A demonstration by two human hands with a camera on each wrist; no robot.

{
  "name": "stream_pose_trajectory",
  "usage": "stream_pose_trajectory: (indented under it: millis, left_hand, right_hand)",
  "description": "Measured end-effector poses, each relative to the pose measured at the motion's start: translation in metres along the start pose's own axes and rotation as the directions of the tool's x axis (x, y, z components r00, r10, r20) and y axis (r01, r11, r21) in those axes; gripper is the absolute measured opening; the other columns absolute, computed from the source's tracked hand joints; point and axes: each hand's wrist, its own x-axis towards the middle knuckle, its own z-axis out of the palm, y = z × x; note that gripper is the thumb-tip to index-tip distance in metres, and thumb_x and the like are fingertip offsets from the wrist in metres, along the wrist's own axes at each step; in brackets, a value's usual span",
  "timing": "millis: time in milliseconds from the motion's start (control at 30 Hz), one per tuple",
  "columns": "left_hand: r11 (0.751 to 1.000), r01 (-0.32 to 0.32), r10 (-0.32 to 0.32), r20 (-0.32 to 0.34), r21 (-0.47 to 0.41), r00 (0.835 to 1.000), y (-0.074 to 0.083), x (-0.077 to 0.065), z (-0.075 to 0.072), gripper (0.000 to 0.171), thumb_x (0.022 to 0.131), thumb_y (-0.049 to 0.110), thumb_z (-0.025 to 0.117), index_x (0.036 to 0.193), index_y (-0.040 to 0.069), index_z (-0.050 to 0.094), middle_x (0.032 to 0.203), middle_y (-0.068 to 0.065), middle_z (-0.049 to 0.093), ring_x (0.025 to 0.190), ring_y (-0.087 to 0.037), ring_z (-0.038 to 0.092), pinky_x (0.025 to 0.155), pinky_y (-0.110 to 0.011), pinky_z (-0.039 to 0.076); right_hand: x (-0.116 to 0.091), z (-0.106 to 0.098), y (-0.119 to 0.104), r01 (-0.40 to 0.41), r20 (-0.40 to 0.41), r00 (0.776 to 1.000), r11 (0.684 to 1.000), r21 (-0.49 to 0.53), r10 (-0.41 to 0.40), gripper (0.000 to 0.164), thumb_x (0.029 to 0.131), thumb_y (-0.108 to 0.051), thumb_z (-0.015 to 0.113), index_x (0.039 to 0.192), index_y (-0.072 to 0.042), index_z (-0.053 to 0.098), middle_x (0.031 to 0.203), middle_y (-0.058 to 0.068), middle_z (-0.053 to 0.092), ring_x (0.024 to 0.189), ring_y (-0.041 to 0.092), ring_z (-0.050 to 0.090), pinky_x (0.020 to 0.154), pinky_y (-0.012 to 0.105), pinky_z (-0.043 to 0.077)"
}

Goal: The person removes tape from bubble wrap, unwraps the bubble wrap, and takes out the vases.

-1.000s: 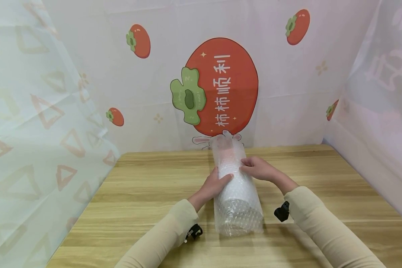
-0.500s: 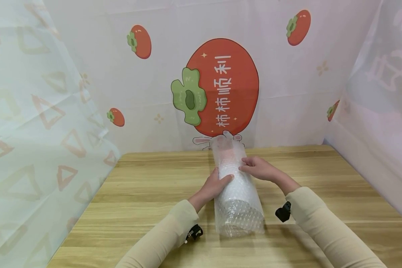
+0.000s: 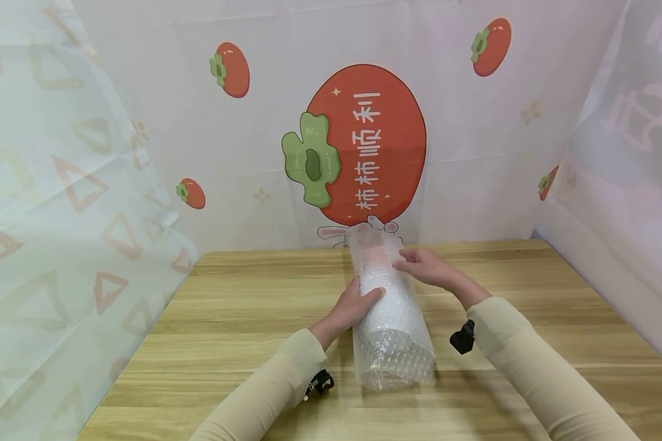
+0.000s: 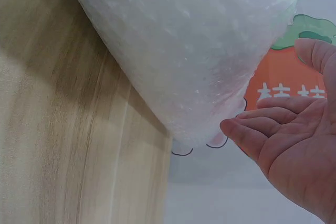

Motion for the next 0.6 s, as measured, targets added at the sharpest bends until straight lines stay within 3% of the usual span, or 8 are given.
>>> stream_pose_trajectory:
  millis: [200, 600]
  left_hand:
    - [1.000, 0.006, -0.006, 0.007, -0.010, 1.000, 0.001, -0.001, 0.000, 0.084, 0.091, 0.055, 0.056, 0.152, 0.006, 0.025, 0.140, -0.016, 0.044, 0.123, -0.029, 0.047, 0.098, -0.051, 0.042]
    - [0.997, -0.053, 0.054, 0.013, -0.056, 0.998, 0.000, -0.001, 0.000, 0.075, 0.092, 0.050, 0.057, 0.147, 0.006, 0.032, 0.130, -0.015, 0.051, 0.115, -0.028, 0.052, 0.092, -0.048, 0.047]
  right_hand:
    - [0.009, 0.002, 0.004, -0.033, -0.026, 0.999, 0.999, -0.013, 0.033, 0.071, 0.099, -0.038, 0.053, 0.144, 0.013, 0.032, 0.147, 0.030, 0.035, 0.133, 0.043, 0.037, 0.103, 0.055, 0.035]
    - [0.018, 0.012, 0.013, -0.037, -0.049, 0.998, 0.999, -0.034, 0.035, 0.080, 0.097, -0.045, 0.056, 0.144, 0.015, 0.030, 0.147, 0.031, 0.035, 0.136, 0.042, 0.033, 0.106, 0.055, 0.032]
